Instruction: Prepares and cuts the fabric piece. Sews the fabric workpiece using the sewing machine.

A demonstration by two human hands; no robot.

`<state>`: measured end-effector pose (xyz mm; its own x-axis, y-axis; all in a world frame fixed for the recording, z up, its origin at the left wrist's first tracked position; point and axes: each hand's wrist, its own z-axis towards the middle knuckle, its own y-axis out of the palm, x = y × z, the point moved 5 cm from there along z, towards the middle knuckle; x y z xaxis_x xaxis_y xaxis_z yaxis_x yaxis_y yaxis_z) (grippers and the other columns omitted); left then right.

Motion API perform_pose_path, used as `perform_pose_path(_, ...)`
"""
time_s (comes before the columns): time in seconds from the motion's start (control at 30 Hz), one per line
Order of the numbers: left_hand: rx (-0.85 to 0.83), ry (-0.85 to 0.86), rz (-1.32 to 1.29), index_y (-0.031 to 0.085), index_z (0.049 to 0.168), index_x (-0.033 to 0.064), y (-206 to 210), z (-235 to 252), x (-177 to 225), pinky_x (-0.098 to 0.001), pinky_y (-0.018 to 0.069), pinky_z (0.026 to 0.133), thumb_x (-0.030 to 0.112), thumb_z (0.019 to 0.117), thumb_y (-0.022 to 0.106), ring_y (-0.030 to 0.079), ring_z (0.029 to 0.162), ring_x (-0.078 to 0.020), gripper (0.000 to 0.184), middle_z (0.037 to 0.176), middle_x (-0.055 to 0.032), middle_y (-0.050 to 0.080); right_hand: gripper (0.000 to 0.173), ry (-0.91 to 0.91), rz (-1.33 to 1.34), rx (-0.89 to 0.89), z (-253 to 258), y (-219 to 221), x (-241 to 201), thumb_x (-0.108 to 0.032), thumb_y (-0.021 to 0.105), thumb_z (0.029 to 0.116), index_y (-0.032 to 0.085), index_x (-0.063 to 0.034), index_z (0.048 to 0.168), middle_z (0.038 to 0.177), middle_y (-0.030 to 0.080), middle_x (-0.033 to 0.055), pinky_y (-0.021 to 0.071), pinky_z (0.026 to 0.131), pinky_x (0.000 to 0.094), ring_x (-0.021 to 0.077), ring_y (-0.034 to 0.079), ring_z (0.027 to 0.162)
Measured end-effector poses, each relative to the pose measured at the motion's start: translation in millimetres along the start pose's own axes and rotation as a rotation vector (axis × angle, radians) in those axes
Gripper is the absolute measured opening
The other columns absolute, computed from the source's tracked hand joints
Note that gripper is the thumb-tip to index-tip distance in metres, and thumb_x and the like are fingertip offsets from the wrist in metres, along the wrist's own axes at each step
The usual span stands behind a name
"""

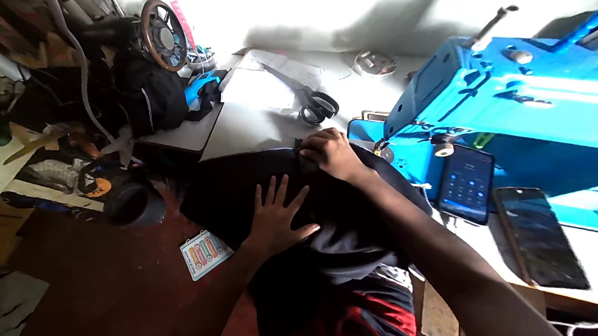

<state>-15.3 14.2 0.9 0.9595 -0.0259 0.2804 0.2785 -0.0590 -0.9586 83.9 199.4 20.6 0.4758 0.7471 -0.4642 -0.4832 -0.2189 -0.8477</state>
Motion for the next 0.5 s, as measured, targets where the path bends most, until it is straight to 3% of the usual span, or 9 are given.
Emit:
perform_pose_path(0.17,-0.056,0.005,0.015,0.033,0.16,0.0419,0.9,-0.1,0.2,-0.0732,0.0037,0.119,0.079,0.0931,0.038,0.007,0.158,-0.043,0.077,0.171,-0.0187,0.015,0.035,0.123,0.102,-0.171,21.7,-2.7,-5.2,-0.041,0.074,0.093,0.074,-0.0057,0.099,0.102,0.071,0.0155,0.0345,0.1,0.0663,0.0402,0.058,0.115)
perform_pose_path(0.3,-0.084,-0.002,0.01,0.033,0.16,0.042,0.0,0.3,0.8,-0.073,0.0008,0.119,0.079,0.0933,0.038,0.003,0.158,-0.0417,0.076,0.171,-0.0178,0.013,0.028,0.149,0.138,-0.247,32.9,4.0,-2.2,-0.033,0.072,0.0955,0.073,-0.0043,0.098,0.097,0.071,0.017,0.0359,0.099,0.07,0.0379,0.064,0.104)
perform_pose_path(0.5,-0.105,0.006,0.036,0.028,0.161,0.0422,1.1,-0.4,2.4,-0.0745,0.0007,0.118,0.08,0.094,0.034,0.001,0.158,-0.0436,0.077,0.172,-0.0182,0.01,0.025,0.124,0.151,-0.174,32.2,12.2,4.2,-0.028,0.067,0.0989,0.072,-0.0037,0.1,0.096,0.07,0.0165,0.0341,0.103,0.0671,0.0364,0.064,0.103)
